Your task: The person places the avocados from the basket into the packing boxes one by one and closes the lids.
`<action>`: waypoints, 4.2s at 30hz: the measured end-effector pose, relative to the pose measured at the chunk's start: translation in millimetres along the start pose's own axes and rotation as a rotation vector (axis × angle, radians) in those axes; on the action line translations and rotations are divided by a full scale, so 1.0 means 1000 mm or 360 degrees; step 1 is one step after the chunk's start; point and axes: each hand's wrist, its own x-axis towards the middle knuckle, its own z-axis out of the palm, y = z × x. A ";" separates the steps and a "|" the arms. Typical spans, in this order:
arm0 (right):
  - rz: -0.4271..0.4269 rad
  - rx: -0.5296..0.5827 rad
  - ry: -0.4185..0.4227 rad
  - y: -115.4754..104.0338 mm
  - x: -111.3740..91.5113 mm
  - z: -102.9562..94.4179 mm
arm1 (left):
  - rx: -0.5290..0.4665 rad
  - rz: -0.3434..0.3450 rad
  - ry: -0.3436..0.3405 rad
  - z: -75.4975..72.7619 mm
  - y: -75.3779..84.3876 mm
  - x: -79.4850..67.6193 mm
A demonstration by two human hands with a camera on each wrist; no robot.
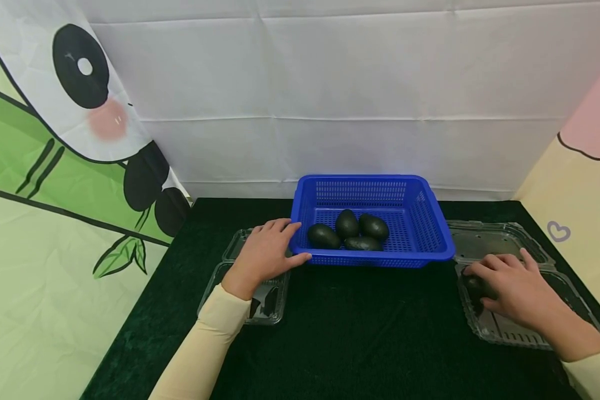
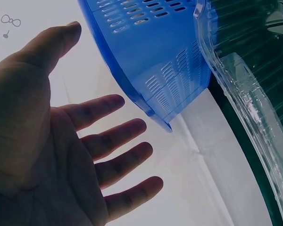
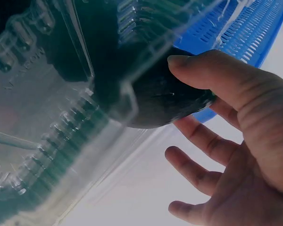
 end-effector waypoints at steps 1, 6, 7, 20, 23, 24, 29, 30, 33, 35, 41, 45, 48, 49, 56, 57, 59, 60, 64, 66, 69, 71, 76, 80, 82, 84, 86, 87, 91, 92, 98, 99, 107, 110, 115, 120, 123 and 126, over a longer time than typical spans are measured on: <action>-0.0002 -0.0001 0.0003 0.000 0.000 0.000 | -0.0002 0.0000 -0.0004 0.000 0.000 0.000; -0.0001 -0.0011 0.0030 0.000 -0.001 0.002 | 0.0000 -0.0002 -0.0005 0.000 0.000 0.001; 0.0001 -0.0011 0.0035 0.000 -0.001 0.001 | 0.0002 -0.0004 -0.0005 0.000 0.000 0.001; 0.0040 0.0080 0.0049 0.000 -0.004 -0.001 | 0.0012 0.0006 -0.0001 0.003 0.001 0.001; 0.0041 0.0098 0.0054 -0.001 -0.005 -0.002 | 0.0010 0.0005 -0.0010 0.003 0.001 0.002; 0.0039 0.0106 0.0058 -0.001 -0.005 -0.003 | 0.0008 0.0004 -0.0014 0.003 0.001 0.002; 0.0038 0.0124 0.0074 -0.002 -0.006 -0.006 | 0.0002 0.0008 -0.0020 0.002 0.001 0.002; 0.0040 0.0120 0.0073 -0.003 -0.006 -0.007 | 0.0002 0.0008 -0.0019 0.002 0.001 0.002; 0.0052 0.0104 0.0064 -0.004 -0.004 -0.009 | 0.0002 0.0010 -0.0014 0.003 0.001 0.001; 0.0056 0.0091 0.0068 -0.004 -0.003 -0.011 | -0.0001 0.0009 -0.0011 0.003 0.001 0.001; 0.0033 0.0087 0.0208 0.001 0.001 -0.020 | -0.0001 -0.0002 -0.0010 0.003 0.000 0.001; 0.0026 0.0084 0.0245 0.003 0.006 -0.027 | -0.0001 0.0004 -0.0005 0.003 0.001 0.001; 0.0019 0.0058 0.0253 0.003 0.011 -0.033 | -0.0001 0.0011 0.0001 0.002 0.001 0.001; 0.0013 0.0048 0.0259 0.003 0.012 -0.035 | 0.0000 0.0011 0.0001 0.002 0.001 0.001; -0.0011 0.0021 0.0245 0.001 0.024 -0.046 | -0.0002 0.0008 -0.0005 0.003 0.001 0.001; -0.0018 0.0016 0.0248 0.001 0.026 -0.048 | -0.0004 0.0007 -0.0007 0.003 0.001 0.001; -0.0036 0.0009 0.0253 0.001 0.029 -0.050 | -0.0009 0.0007 -0.0008 0.003 0.001 0.001; -0.0048 0.0001 0.0258 0.001 0.030 -0.052 | -0.0010 0.0006 -0.0008 0.003 0.001 0.001; -0.0062 0.0016 0.0241 -0.001 0.037 -0.057 | -0.0007 0.0003 -0.0009 0.004 0.000 0.002; -0.0062 0.0034 0.0221 -0.002 0.042 -0.060 | -0.0004 0.0003 -0.0009 0.004 0.000 0.002; -0.0057 0.0054 0.0193 -0.004 0.050 -0.064 | -0.0002 0.0001 -0.0011 0.003 0.000 0.002; -0.0058 0.0044 0.0179 -0.005 0.056 -0.067 | -0.0004 0.0000 -0.0012 0.003 0.001 0.001; -0.0051 0.0022 0.0133 -0.009 0.074 -0.076 | -0.0002 0.0008 -0.0008 0.002 0.001 0.002; -0.0055 0.0005 0.0106 -0.014 0.088 -0.083 | 0.0003 0.0015 -0.0008 0.001 0.002 0.002; -0.0057 0.0004 0.0089 -0.015 0.095 -0.086 | 0.0007 0.0014 -0.0012 0.001 0.002 0.003; -0.0059 0.0006 0.0072 -0.017 0.102 -0.089 | 0.0008 0.0011 -0.0015 0.000 0.002 0.003; -0.0064 0.0020 0.0055 -0.017 0.109 -0.091 | 0.0010 0.0008 -0.0018 -0.001 0.002 0.003; -0.0064 0.0024 0.0043 -0.018 0.113 -0.091 | 0.0011 0.0006 -0.0020 -0.002 0.002 0.003; -0.0068 0.0019 0.0005 -0.021 0.125 -0.092 | 0.0010 0.0008 -0.0018 -0.002 0.003 0.003; -0.0069 0.0016 0.0000 -0.022 0.127 -0.091 | 0.0010 0.0009 -0.0019 -0.002 0.003 0.004; -0.0061 0.0059 -0.0034 -0.030 0.144 -0.083 | 0.0006 0.0016 -0.0017 0.000 0.002 0.005; -0.0059 0.0068 -0.0045 -0.031 0.146 -0.081 | 0.0004 0.0019 -0.0015 0.000 0.002 0.005; -0.0101 0.0098 -0.0055 -0.041 0.163 -0.071 | 0.0009 0.0018 -0.0006 0.002 0.001 0.006; -0.0111 0.0120 -0.0072 -0.044 0.169 -0.068 | 0.0010 0.0017 -0.0006 0.002 0.001 0.006; -0.0118 0.0128 -0.0094 -0.047 0.178 -0.063 | 0.0011 0.0018 -0.0012 0.003 0.002 0.006; -0.0116 0.0146 -0.0103 -0.050 0.186 -0.060 | 0.0006 0.0013 -0.0014 0.001 0.002 0.006; -0.0113 0.0156 -0.0119 -0.053 0.191 -0.058 | 0.0012 0.0007 -0.0021 0.000 0.002 0.007; -0.0099 0.0174 -0.0149 -0.055 0.196 -0.053 | 0.0010 0.0011 -0.0026 0.000 0.003 0.007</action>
